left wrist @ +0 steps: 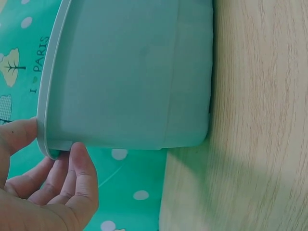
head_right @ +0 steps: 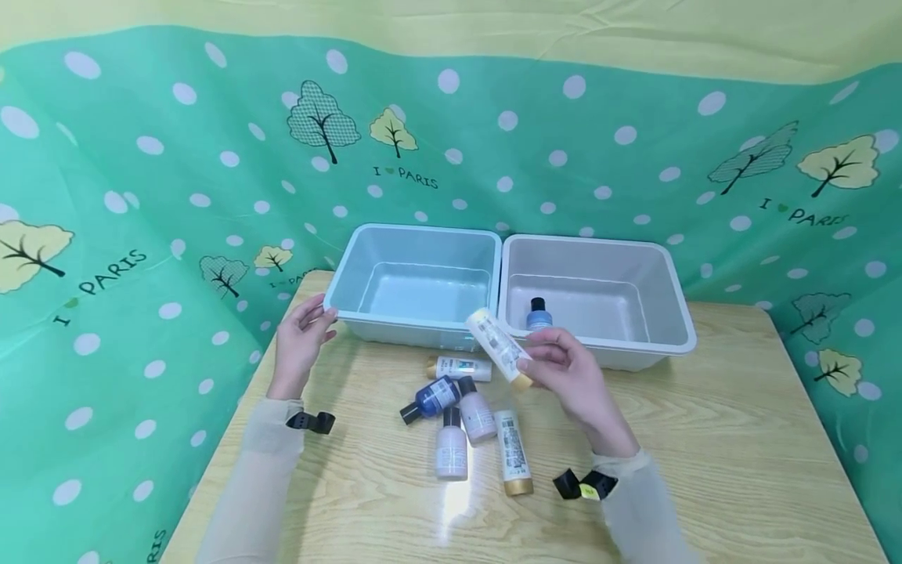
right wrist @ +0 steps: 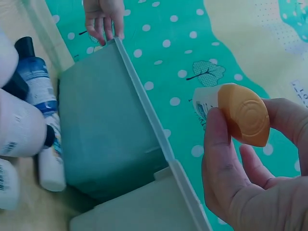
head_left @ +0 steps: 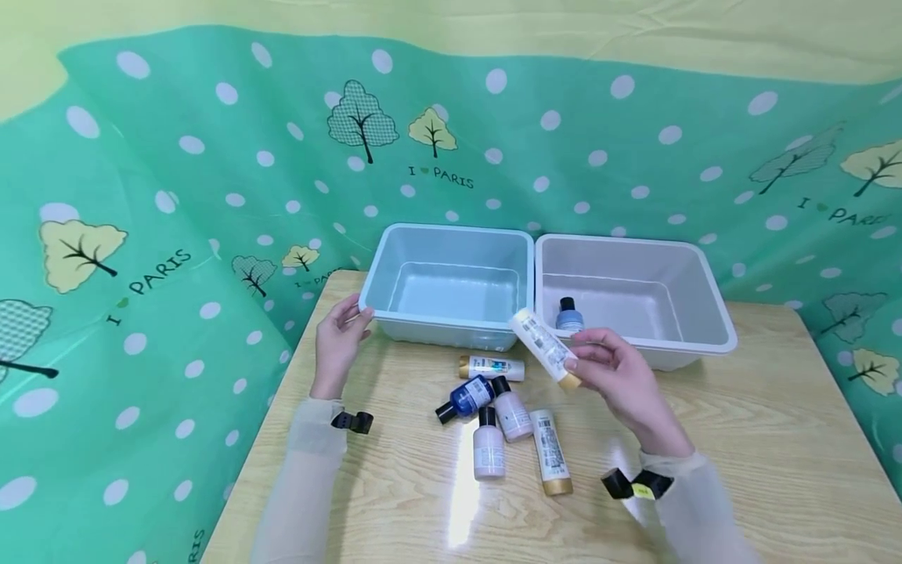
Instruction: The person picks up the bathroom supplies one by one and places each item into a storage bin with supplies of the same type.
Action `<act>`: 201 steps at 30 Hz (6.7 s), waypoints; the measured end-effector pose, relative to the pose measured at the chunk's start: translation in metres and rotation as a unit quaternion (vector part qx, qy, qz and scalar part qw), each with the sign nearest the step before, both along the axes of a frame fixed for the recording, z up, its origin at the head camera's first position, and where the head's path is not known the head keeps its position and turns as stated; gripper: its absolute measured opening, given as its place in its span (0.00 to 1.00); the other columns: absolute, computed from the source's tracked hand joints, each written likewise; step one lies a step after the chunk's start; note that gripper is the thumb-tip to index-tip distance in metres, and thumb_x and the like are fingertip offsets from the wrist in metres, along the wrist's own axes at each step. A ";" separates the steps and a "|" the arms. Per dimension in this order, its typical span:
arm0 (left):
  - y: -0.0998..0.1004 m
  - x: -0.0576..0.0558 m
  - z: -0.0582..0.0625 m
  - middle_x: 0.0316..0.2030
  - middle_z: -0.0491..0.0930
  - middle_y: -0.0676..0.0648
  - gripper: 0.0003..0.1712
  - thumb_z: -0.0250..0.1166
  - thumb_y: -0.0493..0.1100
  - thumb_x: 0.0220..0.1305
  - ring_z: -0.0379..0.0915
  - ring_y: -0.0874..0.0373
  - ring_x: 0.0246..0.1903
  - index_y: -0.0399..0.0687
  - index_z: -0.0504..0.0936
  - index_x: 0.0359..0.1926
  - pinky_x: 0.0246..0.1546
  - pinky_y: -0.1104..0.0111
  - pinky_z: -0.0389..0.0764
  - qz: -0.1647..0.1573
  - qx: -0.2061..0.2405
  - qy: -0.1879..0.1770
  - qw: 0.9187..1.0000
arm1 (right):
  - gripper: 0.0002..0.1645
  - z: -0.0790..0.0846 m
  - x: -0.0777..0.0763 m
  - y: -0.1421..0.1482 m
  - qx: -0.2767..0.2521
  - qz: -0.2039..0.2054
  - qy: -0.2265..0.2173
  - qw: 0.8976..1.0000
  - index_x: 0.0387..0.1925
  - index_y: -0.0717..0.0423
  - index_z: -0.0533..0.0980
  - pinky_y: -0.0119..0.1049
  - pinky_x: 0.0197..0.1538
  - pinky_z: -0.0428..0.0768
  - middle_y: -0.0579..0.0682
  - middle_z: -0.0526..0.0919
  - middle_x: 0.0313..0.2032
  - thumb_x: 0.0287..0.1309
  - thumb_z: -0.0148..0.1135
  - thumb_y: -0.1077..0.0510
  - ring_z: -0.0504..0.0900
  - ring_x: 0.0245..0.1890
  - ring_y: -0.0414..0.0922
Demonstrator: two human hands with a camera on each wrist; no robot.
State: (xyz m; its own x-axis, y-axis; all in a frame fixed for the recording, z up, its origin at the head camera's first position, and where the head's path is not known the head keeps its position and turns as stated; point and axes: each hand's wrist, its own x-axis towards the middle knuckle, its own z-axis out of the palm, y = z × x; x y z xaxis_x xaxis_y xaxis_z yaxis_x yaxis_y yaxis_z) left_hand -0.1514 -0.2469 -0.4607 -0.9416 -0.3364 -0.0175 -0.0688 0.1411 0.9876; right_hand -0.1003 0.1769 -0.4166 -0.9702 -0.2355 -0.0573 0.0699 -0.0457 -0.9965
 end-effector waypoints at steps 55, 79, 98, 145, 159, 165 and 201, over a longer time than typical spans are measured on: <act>-0.001 0.001 -0.004 0.56 0.80 0.41 0.28 0.68 0.49 0.68 0.80 0.53 0.49 0.47 0.76 0.66 0.42 0.68 0.85 0.010 0.012 0.014 1.000 | 0.20 0.030 -0.224 -0.134 0.224 0.090 -0.090 0.966 0.54 0.65 0.72 0.47 0.51 0.84 0.60 0.73 0.53 0.64 0.66 0.61 0.77 0.53 0.61; 0.001 -0.001 -0.005 0.55 0.81 0.44 0.28 0.69 0.51 0.66 0.80 0.54 0.49 0.48 0.77 0.65 0.42 0.67 0.85 0.016 0.011 0.006 1.000 | 0.21 0.091 -0.092 -0.060 0.223 0.107 0.154 0.957 0.57 0.61 0.75 0.43 0.39 0.87 0.56 0.82 0.45 0.67 0.65 0.58 0.84 0.38 0.53; 0.002 0.004 -0.005 0.55 0.81 0.42 0.28 0.68 0.49 0.67 0.80 0.54 0.48 0.48 0.77 0.65 0.40 0.70 0.84 0.016 0.008 0.017 1.000 | 0.23 -0.013 0.037 -0.003 0.236 0.043 0.098 0.966 0.56 0.65 0.74 0.37 0.34 0.86 0.56 0.82 0.42 0.63 0.69 0.60 0.84 0.36 0.48; 0.003 0.001 -0.005 0.57 0.79 0.44 0.30 0.67 0.53 0.68 0.79 0.53 0.51 0.51 0.75 0.68 0.47 0.64 0.84 0.023 0.005 -0.004 1.000 | 0.42 -0.096 0.065 -0.040 0.376 -0.019 -0.052 0.925 0.65 0.67 0.68 0.33 0.32 0.79 0.53 0.81 0.42 0.51 0.76 0.60 0.77 0.34 0.43; 0.002 0.002 -0.005 0.57 0.79 0.45 0.30 0.68 0.53 0.67 0.79 0.53 0.51 0.52 0.75 0.67 0.47 0.64 0.84 0.021 0.009 -0.008 1.000 | 0.35 -0.098 0.064 -0.030 0.310 -0.029 -0.064 0.948 0.61 0.66 0.72 0.37 0.40 0.84 0.53 0.82 0.44 0.52 0.75 0.64 0.82 0.37 0.45; 0.001 0.002 -0.006 0.57 0.79 0.44 0.30 0.67 0.53 0.67 0.79 0.52 0.51 0.52 0.75 0.67 0.47 0.64 0.84 0.018 0.010 -0.001 1.000 | 0.34 -0.096 0.061 -0.025 0.286 -0.028 -0.068 0.956 0.60 0.66 0.72 0.38 0.40 0.84 0.55 0.83 0.44 0.53 0.75 0.62 0.83 0.37 0.47; 0.000 0.001 -0.008 0.56 0.80 0.45 0.27 0.67 0.50 0.68 0.80 0.53 0.50 0.54 0.76 0.66 0.45 0.63 0.85 0.021 0.018 -0.001 1.000 | 0.43 0.055 -0.051 -0.038 0.185 0.015 0.036 0.982 0.69 0.61 0.66 0.36 0.46 0.84 0.58 0.77 0.55 0.56 0.75 0.55 0.81 0.50 0.55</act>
State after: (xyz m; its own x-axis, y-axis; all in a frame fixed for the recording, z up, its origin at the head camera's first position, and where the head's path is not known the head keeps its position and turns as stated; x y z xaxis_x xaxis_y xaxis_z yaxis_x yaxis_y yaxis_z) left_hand -0.1501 -0.2466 -0.4686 -0.9266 -0.3748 -0.0315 -0.0752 0.1026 0.9919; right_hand -0.1509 0.1392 -0.3614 -0.9680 -0.2393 -0.0754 -0.0059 0.3223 -0.9466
